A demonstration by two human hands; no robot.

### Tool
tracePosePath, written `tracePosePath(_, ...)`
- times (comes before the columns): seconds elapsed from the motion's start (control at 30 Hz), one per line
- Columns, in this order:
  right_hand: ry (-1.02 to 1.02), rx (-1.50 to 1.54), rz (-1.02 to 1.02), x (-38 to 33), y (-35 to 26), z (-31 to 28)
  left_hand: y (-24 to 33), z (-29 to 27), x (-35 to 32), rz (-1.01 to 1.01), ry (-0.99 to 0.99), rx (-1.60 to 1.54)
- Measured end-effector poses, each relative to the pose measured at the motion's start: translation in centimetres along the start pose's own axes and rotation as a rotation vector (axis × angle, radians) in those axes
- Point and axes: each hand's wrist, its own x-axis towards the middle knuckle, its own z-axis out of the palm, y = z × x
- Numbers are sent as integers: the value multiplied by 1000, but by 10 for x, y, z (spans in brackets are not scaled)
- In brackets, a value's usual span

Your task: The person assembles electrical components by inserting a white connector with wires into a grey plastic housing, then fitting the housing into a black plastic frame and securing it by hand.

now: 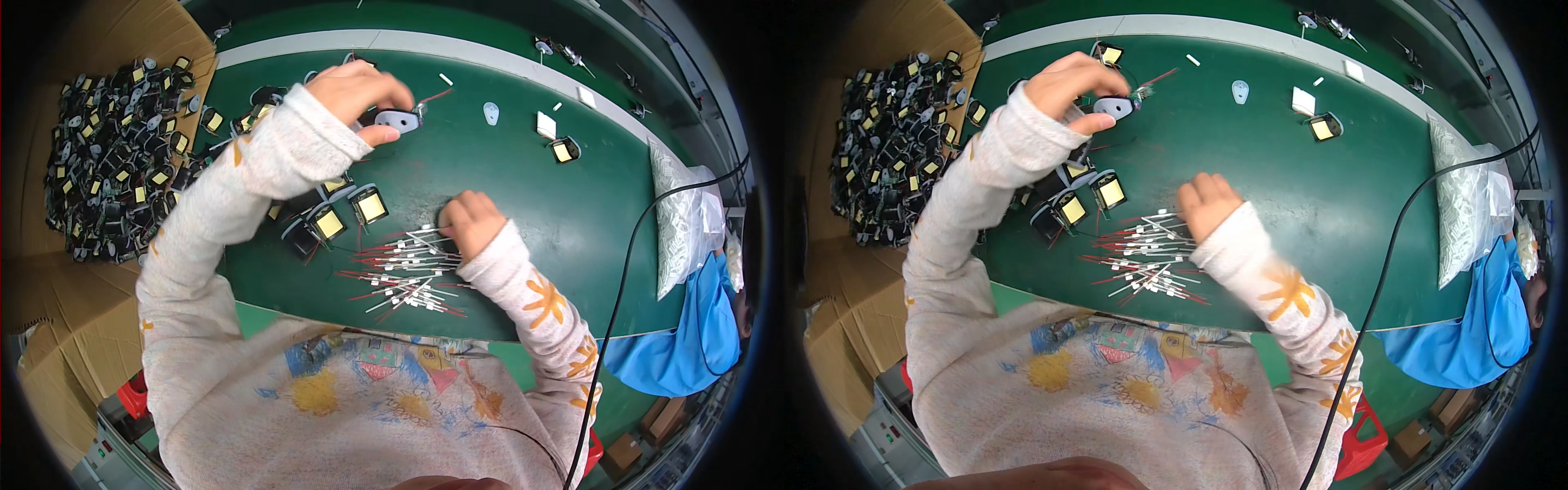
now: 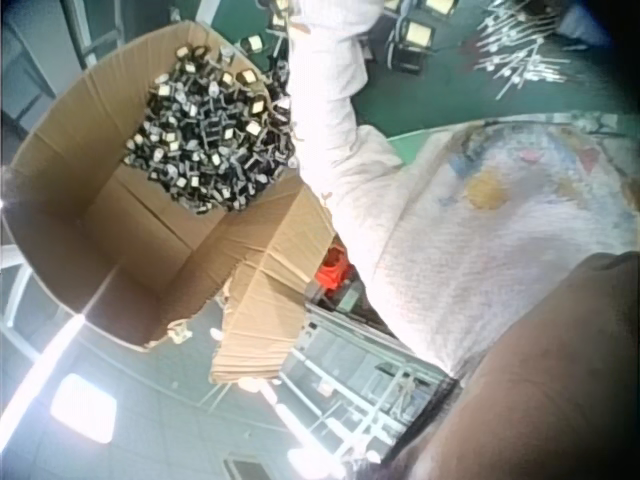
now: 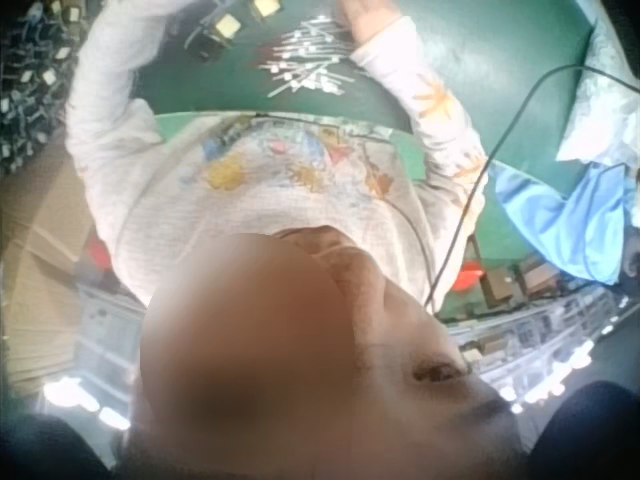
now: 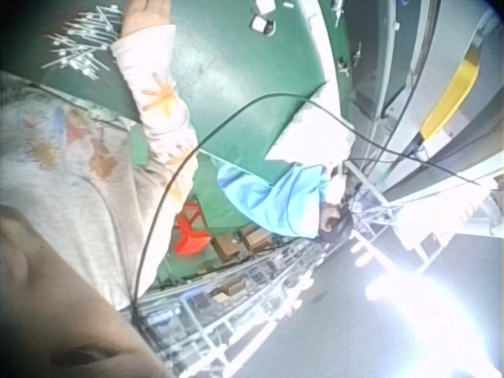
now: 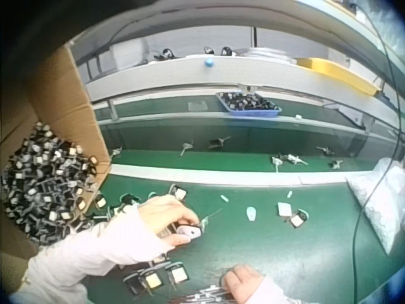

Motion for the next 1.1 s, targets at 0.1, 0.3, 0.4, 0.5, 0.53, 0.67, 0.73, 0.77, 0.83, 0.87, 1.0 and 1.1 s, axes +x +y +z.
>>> tracePosePath(0.1, 24, 99, 58, -3, 2, -35, 32, -8, -16, -250, 114, -263)
tracePosePath(0.3, 184, 286, 199, -13, -5, -77, 39, 18, -38, -427, 322, -1153)
tracePosePath(0.4, 200, 282, 203, -12, -12, -87, 47, 25, -39, -444, 230, -1066)
tracePosePath(0.5, 305, 186, 84, -11, -14, -89, 53, 23, -42, -478, 113, -854)
tracePosePath(0.53, 305, 187, 88, -11, -15, -91, 47, 21, -40, -194, 99, -561)
tracePosePath(0.67, 266, -64, -81, -5, -24, -104, 59, 27, -35, 13, 48, -296)
tracePosePath(0.73, 232, -66, -162, -3, -29, -109, 60, 33, -33, 2, -14, -400)
tracePosePath(0.77, 230, -65, -165, -3, -27, -108, 58, 35, -33, -17, -65, -483)
tracePosePath(0.83, 269, 70, -173, -4, -19, -104, 57, 35, -34, -36, -55, -566)
tracePosePath(0.87, 269, 281, -75, -6, -14, -105, 57, 36, -34, -58, -43, -648)
tracePosePath(1.0, 246, 1046, 170, -4, -5, -77, 61, 38, -34, -45, -24, -777)
tracePosePath(1.1, 231, 962, 46, 0, -9, -66, 63, 41, -35, -50, 20, -832)
